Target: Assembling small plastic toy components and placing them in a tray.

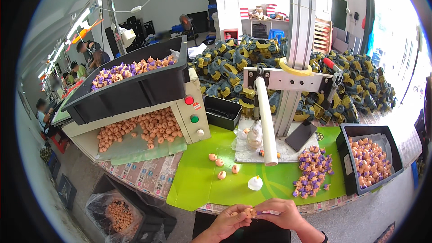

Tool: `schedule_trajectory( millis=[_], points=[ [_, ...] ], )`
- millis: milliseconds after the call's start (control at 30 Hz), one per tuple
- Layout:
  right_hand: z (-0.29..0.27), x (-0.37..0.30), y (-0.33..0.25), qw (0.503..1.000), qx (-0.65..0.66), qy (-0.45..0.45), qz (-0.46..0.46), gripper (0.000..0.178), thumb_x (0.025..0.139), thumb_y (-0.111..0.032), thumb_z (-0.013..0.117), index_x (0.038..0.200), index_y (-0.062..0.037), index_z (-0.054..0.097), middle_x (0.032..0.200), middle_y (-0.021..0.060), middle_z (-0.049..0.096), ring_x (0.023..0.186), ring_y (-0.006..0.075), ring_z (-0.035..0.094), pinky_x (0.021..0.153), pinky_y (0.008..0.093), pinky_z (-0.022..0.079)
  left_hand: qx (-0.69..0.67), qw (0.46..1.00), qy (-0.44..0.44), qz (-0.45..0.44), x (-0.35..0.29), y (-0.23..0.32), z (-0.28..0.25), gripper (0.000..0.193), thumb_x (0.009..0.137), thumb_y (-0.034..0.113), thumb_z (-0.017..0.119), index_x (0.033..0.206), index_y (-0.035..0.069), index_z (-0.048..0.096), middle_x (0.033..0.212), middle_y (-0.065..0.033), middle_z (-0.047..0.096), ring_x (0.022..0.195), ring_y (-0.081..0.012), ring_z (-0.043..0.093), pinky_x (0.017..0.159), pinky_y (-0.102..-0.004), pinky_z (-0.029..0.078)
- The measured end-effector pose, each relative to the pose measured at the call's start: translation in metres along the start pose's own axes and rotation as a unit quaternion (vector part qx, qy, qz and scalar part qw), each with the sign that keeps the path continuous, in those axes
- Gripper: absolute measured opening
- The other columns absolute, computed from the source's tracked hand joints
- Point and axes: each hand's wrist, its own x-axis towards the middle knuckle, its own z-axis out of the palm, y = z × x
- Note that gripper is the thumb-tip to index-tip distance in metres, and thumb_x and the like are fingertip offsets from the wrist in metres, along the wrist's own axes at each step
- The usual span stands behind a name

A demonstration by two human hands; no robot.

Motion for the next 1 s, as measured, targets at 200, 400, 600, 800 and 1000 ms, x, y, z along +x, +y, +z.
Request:
schedule_trajectory(
  millis=[200, 400, 600, 800, 1000],
  points=[
    [0.005, -0.004, -0.004, 0.996, -0.054, 0.023, -0.074, 0.021, 0.072, -0.004, 0.079, 0.092, -0.0063, 0.073, 0.093, 0.0076, 0.071, 0.086, 0.0206, 0.069, 0.077, 0.0304, 0.054, 0.0, 1.0, -0.004, -0.016, -0.001, 0.002, 0.001, 0.032, 0.092, 0.017, 0.064, 0.119, 0.002, 0.057, 0.107, -0.0068, 0.064, 0.09, -0.0129, 0.065, 0.084, -0.0268, 0.055],
    [0.007, -0.004, 0.008, 0.998, 0.001, 0.018, -0.058, 0.023, 0.07, -0.003, 0.079, 0.092, -0.0077, 0.074, 0.088, 0.006, 0.071, 0.083, 0.0184, 0.069, 0.075, 0.0297, 0.054, 0.027, 0.999, -0.012, -0.011, -0.002, -0.001, 0.003, 0.029, 0.091, 0.018, 0.065, 0.116, 0.003, 0.059, 0.104, -0.0061, 0.063, 0.088, -0.0118, 0.064, 0.082, -0.0254, 0.055],
    [0.012, -0.004, 0.012, 0.999, 0.026, 0.029, -0.029, 0.024, 0.071, 0.002, 0.077, 0.092, -0.0068, 0.073, 0.088, 0.0061, 0.071, 0.081, 0.0185, 0.069, 0.071, 0.0294, 0.055, 0.076, 0.997, 0.028, 0.003, 0.001, -0.005, 0.001, 0.03, 0.09, 0.02, 0.066, 0.114, 0.004, 0.059, 0.103, -0.0053, 0.063, 0.087, -0.0114, 0.064, 0.081, -0.0249, 0.055],
    [0.01, 0.003, 0.004, 0.997, -0.01, 0.018, -0.075, 0.025, 0.073, -0.003, 0.077, 0.097, -0.0075, 0.073, 0.09, 0.0072, 0.071, 0.079, 0.0208, 0.069, 0.07, 0.0292, 0.055, 0.009, 1.0, -0.026, -0.009, 0.0, 0.003, -0.002, 0.028, 0.09, 0.021, 0.066, 0.113, 0.005, 0.059, 0.102, -0.0041, 0.063, 0.085, -0.0106, 0.064, 0.078, -0.0249, 0.056],
    [-0.033, 0.06, -0.021, 0.978, -0.152, 0.047, -0.136, 0.026, 0.077, -0.015, 0.075, 0.102, -0.0068, 0.07, 0.09, 0.0111, 0.069, 0.082, 0.0277, 0.065, 0.076, 0.0396, 0.051, -0.003, 1.0, 0.003, 0.021, -0.003, 0.018, 0.002, 0.023, 0.091, 0.016, 0.064, 0.111, 0.005, 0.059, 0.102, -0.0053, 0.064, 0.084, -0.0115, 0.064, 0.077, -0.0253, 0.056]
  ],
)
